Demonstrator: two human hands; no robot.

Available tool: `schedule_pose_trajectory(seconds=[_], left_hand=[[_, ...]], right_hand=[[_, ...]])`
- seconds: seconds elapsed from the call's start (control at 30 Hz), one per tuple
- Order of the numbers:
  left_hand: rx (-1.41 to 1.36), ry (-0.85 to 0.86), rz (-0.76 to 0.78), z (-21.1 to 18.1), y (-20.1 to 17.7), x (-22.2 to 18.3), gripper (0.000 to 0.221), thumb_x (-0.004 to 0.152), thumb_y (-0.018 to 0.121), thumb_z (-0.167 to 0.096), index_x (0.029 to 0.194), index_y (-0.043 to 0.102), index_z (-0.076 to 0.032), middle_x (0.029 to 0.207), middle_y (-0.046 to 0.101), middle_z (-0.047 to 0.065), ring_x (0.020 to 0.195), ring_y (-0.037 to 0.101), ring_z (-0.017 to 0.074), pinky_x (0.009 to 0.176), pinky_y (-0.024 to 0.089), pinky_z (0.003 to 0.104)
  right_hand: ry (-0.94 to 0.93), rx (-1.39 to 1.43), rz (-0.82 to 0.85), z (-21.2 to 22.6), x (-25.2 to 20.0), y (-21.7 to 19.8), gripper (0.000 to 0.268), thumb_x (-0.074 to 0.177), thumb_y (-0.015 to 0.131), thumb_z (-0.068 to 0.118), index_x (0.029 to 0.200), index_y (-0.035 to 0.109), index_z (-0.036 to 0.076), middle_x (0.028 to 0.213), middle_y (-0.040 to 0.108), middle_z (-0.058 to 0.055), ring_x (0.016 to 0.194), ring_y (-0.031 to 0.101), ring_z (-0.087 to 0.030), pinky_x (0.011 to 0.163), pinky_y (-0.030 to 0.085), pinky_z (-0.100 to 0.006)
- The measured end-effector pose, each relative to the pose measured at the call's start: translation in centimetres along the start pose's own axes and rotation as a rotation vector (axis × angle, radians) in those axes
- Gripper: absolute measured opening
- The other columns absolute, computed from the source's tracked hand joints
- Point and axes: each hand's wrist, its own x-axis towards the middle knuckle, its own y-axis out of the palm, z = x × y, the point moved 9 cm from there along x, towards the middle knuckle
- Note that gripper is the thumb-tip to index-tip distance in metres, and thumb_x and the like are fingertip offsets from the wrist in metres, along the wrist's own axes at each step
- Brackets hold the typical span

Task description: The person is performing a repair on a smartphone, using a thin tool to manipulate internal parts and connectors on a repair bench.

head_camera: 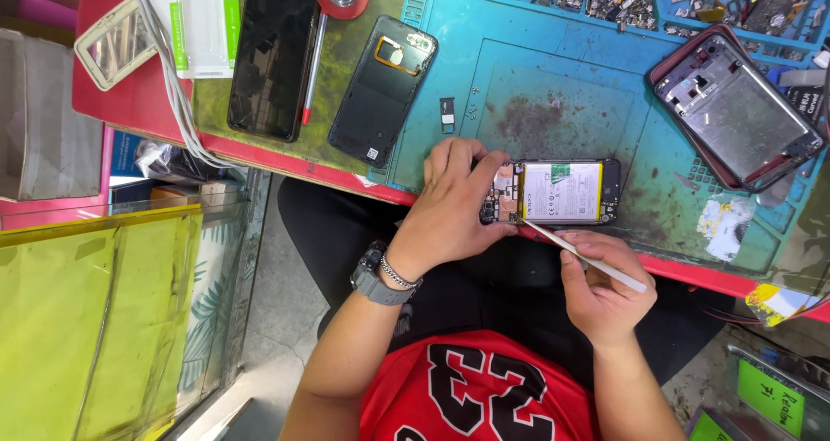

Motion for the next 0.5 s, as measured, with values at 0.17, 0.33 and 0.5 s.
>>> schedule_pose_trajectory(seconds=[0.17,0.33,0.5], left_hand=[[-0.013,-0.001,0.012,0.1,0.2,0.0,0.093,0.060,0.096,-0.033,0.138,0.052,-0.006,0.117,0.042,0.012,0.129,0.034,0.0413,0.109,0.028,0.049],[-0.020,0.002,0.022,0.2,0.1,0.0,0.094,0.059,0.097,-0.031,0.138,0.052,-0.006,0.116,0.042,0.012,0.129,0.033,0.0412,0.111,0.028,0.050],[-0.034,0.007,0.032,0.2,0.1,0.1,0.095,0.058,0.098,-0.031,0.138,0.053,-0.006,0.116,0.041,0.011,0.128,0.032,0.0414,0.112,0.027,0.051]], right_hand=[[0.035,0.015,0.015,-1.4,-0.3,-0.8,0.019,0.083,0.077,-0.018,0.092,0.061,-0.012,0.095,0.067,-0.029,0.101,0.074,-0.047,0.082,0.062,-0.049],[0.293,0.099,-0.007,-3.3,-1.0,-1.5,0.019,0.084,0.077,-0.015,0.094,0.061,-0.009,0.101,0.071,-0.028,0.097,0.076,-0.037,0.073,0.063,-0.039],[0.403,0.091,-0.015,-3.7,-1.2,-1.8,0.020,0.078,0.080,-0.016,0.090,0.066,-0.010,0.100,0.072,-0.031,0.085,0.076,-0.034,0.059,0.062,-0.039]])
